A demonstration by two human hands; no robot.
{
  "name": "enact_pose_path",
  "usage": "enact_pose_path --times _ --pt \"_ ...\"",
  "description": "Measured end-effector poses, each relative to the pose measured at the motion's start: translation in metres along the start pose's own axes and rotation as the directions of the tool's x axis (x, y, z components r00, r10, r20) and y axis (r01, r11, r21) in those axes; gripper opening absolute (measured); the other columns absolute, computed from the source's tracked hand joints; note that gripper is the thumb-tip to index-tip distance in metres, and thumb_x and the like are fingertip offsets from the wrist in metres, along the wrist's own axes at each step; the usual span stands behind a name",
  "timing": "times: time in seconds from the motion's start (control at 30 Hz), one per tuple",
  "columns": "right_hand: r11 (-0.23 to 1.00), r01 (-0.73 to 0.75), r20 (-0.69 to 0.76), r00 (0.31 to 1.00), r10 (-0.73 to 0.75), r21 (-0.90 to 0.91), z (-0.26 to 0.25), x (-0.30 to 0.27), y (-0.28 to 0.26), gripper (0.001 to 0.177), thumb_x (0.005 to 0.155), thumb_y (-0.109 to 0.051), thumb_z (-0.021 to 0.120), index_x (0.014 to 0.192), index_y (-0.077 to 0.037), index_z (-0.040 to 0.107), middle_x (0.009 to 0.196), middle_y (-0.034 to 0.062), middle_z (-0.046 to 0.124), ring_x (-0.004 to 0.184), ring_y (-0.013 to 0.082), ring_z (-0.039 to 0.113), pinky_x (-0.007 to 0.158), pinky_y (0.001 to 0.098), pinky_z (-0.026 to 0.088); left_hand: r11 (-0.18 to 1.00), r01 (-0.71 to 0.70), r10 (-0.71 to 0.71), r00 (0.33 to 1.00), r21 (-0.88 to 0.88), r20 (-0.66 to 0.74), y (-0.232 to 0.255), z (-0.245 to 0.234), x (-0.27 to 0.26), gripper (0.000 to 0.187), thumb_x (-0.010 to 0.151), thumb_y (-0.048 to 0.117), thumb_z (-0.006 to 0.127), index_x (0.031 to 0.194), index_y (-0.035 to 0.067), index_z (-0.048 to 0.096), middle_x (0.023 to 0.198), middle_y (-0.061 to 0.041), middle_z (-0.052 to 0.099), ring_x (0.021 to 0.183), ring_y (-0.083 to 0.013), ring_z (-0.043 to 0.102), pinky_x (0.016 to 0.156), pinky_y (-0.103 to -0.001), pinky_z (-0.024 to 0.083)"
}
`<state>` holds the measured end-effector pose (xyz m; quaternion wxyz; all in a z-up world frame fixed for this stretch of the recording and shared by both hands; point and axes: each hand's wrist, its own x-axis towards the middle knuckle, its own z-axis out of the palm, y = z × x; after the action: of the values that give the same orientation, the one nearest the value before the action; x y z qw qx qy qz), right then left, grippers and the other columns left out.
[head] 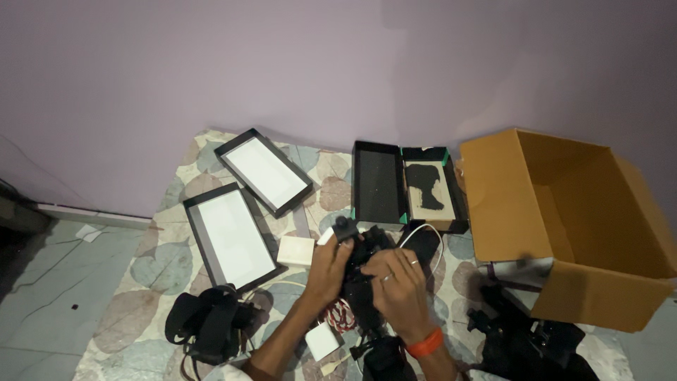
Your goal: The person assembles a black camera mount by attaching a small black component to a larger base. They then place the assembled unit into a cardboard box and proceed to handle a black fabric pouch, manipulating its opening.
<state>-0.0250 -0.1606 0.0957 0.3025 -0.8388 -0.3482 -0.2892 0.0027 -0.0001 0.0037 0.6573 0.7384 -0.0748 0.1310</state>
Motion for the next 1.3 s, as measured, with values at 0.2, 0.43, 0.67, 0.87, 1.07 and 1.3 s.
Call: enact_pose_path --times 0.2,0.43,0.67,0.87,1.07,1.3 --pt "0.987 0.162 -0.135 0.978 -0.160 0.006 0.005 -0.007 0.001 0.021 0.072 0.009 0.073 0.078 -0.004 0.058 0.084 0.0071 0.066 0.086 0.0247 0.069 0.078 0.0391 0.050 0.860 0.307 -0.332 0.943 -0.408 0.008 0.017 -0.003 0.012 0.044 0.105 0.042 0.052 0.096 0.001 0.066 0.076 -0.004 0.061 0.062 -0.0118 0.055 0.052 -0.028 0.044" --pt "0.960 0.273 -0.186 0.942 -0.281 -0.067 0.005 -0.023 0.013 0.023 0.072 0.006 0.075 0.076 -0.004 0.055 0.085 0.0055 0.066 0.088 0.0233 0.069 0.077 0.0389 0.051 0.529 0.544 -0.620 0.772 -0.651 0.141 0.027 0.000 0.022 0.040 0.101 0.047 0.056 0.095 0.007 0.058 0.067 0.000 0.055 0.052 -0.0112 0.053 0.047 -0.027 0.045" --pt "0.999 -0.023 -0.071 0.997 0.021 -0.039 0.014 -0.023 0.029 0.031 0.073 0.013 0.065 0.097 -0.006 0.064 0.115 0.0127 0.067 0.118 0.0301 0.065 0.098 0.0444 0.054 0.659 0.470 -0.503 0.856 -0.587 0.120 0.012 -0.006 0.018 0.046 0.098 0.056 0.053 0.093 0.010 0.053 0.067 -0.005 0.061 0.052 -0.0113 0.056 0.047 -0.026 0.047" --pt "0.904 -0.375 0.031 0.926 0.377 0.204 0.019 -0.030 0.037 0.078 0.070 0.009 0.069 0.143 -0.002 0.046 0.142 0.0248 0.053 0.128 0.0395 0.053 0.107 0.0462 0.045 0.538 0.497 -0.613 0.785 -0.681 0.089 0.004 -0.006 0.016 0.050 0.094 0.056 0.042 0.107 0.008 0.051 0.082 -0.008 0.071 0.068 -0.0136 0.069 0.069 -0.031 0.061" --pt "0.901 -0.354 -0.075 0.921 0.383 0.251 0.032 -0.064 0.059 0.053 0.085 0.011 0.066 0.135 -0.008 0.064 0.121 0.0117 0.075 0.110 0.0232 0.074 0.095 0.0335 0.058 0.506 0.418 -0.447 0.875 -0.754 0.185 0.005 -0.004 0.014 0.050 0.102 0.053 0.042 0.112 0.006 0.052 0.098 -0.018 0.072 0.076 -0.0232 0.072 0.070 -0.035 0.060" --pt "0.671 -0.427 0.063 0.867 0.495 0.607 0.017 -0.054 0.022 0.055 0.079 0.007 0.071 0.133 -0.002 0.062 0.118 0.0142 0.071 0.109 0.0242 0.068 0.095 0.0349 0.054 0.439 0.381 -0.484 0.863 -0.814 0.144 0.003 -0.002 0.015 0.055 0.098 0.057 0.044 0.116 0.007 0.058 0.101 -0.013 0.071 0.081 -0.0218 0.074 0.074 -0.035 0.061"
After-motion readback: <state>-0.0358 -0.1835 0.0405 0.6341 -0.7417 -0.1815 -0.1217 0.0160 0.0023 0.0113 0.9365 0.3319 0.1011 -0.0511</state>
